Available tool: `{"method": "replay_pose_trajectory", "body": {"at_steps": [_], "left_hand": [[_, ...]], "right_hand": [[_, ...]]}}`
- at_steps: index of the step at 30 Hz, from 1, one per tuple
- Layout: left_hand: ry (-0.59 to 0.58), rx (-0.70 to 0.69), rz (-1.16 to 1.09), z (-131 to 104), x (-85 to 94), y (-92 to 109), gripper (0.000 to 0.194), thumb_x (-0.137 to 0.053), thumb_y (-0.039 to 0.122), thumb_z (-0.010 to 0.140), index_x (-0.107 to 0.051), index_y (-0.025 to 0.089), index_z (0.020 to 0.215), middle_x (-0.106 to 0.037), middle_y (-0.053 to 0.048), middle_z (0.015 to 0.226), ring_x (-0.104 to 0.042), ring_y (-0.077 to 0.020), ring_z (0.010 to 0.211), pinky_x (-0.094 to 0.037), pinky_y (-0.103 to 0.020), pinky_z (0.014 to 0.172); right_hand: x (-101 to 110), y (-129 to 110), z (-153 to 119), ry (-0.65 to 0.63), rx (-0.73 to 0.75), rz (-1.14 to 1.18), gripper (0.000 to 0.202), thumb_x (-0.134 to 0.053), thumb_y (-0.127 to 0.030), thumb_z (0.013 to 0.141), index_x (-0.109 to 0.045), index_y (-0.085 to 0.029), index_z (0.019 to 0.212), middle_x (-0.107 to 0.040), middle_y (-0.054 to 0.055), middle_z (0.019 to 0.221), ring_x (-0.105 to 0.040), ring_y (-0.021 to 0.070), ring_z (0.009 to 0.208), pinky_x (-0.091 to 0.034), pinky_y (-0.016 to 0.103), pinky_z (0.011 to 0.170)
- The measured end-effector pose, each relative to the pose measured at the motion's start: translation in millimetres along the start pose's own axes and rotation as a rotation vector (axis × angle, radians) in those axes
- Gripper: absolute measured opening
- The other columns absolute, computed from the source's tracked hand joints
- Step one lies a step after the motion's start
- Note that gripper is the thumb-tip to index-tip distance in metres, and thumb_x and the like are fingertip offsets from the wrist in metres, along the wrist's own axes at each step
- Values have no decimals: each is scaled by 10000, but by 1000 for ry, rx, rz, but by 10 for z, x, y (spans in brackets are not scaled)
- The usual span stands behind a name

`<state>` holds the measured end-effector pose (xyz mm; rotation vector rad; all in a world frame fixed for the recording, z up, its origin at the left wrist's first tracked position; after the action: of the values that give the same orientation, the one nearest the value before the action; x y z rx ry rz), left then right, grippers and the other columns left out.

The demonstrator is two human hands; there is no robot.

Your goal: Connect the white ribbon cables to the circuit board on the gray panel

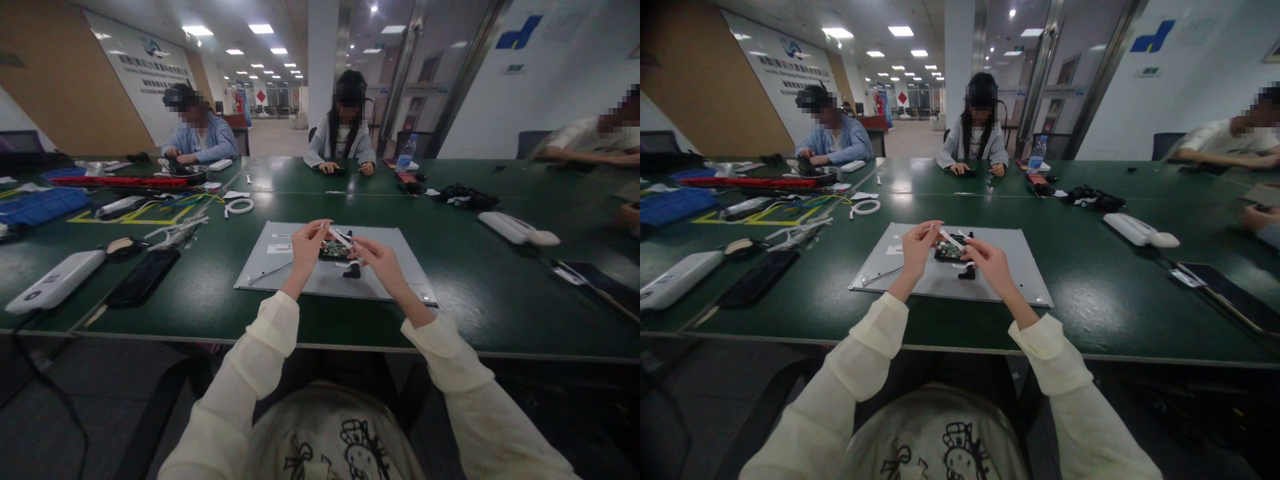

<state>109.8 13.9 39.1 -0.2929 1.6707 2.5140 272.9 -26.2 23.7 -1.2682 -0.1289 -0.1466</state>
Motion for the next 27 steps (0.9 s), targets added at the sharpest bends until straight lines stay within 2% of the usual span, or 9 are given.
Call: {"method": "replay_pose_trajectory", "body": {"at_steps": [3, 7, 9, 13, 17, 21, 24, 27], "left_hand": [[-67, -15, 42, -31, -46, -11, 286, -620, 405, 733, -682, 161, 869, -674, -28, 700, -641, -141, 629, -418, -185, 449], [-129, -75, 183, -55, -69, -25, 259, -596, 382, 756, -685, 163, 861, -673, -27, 677, -635, -149, 637, -456, -211, 521], [-152, -127, 268, -22, -33, -10, 251, -576, 380, 771, -688, 174, 862, -677, -28, 693, -637, -154, 656, -472, -227, 573], [-145, -202, 413, 156, 163, 39, 268, -544, 400, 787, -689, 175, 806, -671, -28, 685, -628, -144, 616, -457, -226, 580], [-125, -172, 473, 350, 457, 14, 280, -532, 410, 779, -674, 170, 759, -637, -15, 621, -595, -127, 556, -398, -203, 492], [-105, -173, 595, 405, 705, -80, 300, -510, 389, 786, -627, 160, 631, -576, 4, 519, -520, -105, 484, -359, -208, 493], [-159, -188, 745, 392, 776, -166, 311, -481, 362, 802, -595, 160, 594, -580, 1, 527, -524, -113, 518, -353, -222, 542], [-210, -204, 887, 384, 782, -226, 327, -440, 363, 826, -579, 167, 604, -589, -8, 555, -523, -126, 551, -337, -236, 563]], "right_hand": [[-46, -1, -8, -39, 37, 33, 422, -575, -421, 773, -601, -160, 1103, -671, 84, 966, -647, 187, 835, -513, 256, 600], [-52, 41, -7, -29, 49, -7, 399, -593, -411, 758, -620, -131, 1040, -686, 72, 792, -644, 164, 682, -503, 250, 559], [-50, 30, 16, -16, 48, -29, 416, -586, -400, 760, -600, -128, 1075, -677, 56, 728, -626, 147, 614, -495, 241, 530], [-167, -121, 107, -35, 105, -51, 382, -549, -344, 778, -572, -158, 1111, -656, 21, 694, -607, 128, 584, -499, 238, 548], [-509, -283, 203, -171, 237, -208, 236, -522, -206, 768, -643, -180, 970, -674, 36, 795, -636, 144, 721, -504, 248, 647], [-846, -238, 243, -313, 352, -300, 357, -526, -72, 697, -638, -166, 1022, -676, 51, 915, -630, 152, 827, -489, 237, 704], [-918, -118, 257, -290, 363, -411, 260, -530, -119, 760, -660, -165, 980, -681, 47, 866, -624, 148, 755, -474, 246, 695], [-886, -44, 258, -244, 414, -576, 194, -519, -192, 829, -684, -185, 930, -677, 46, 846, -608, 162, 735, -454, 275, 708]]}}
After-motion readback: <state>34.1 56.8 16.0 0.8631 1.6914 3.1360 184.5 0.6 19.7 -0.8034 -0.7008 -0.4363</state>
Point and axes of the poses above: each hand's wrist, its own z-axis towards the middle knuckle, its own x-axis out of the back of the hand, y = z × x, the point moved 4 cm from there along z, towards the middle knuckle
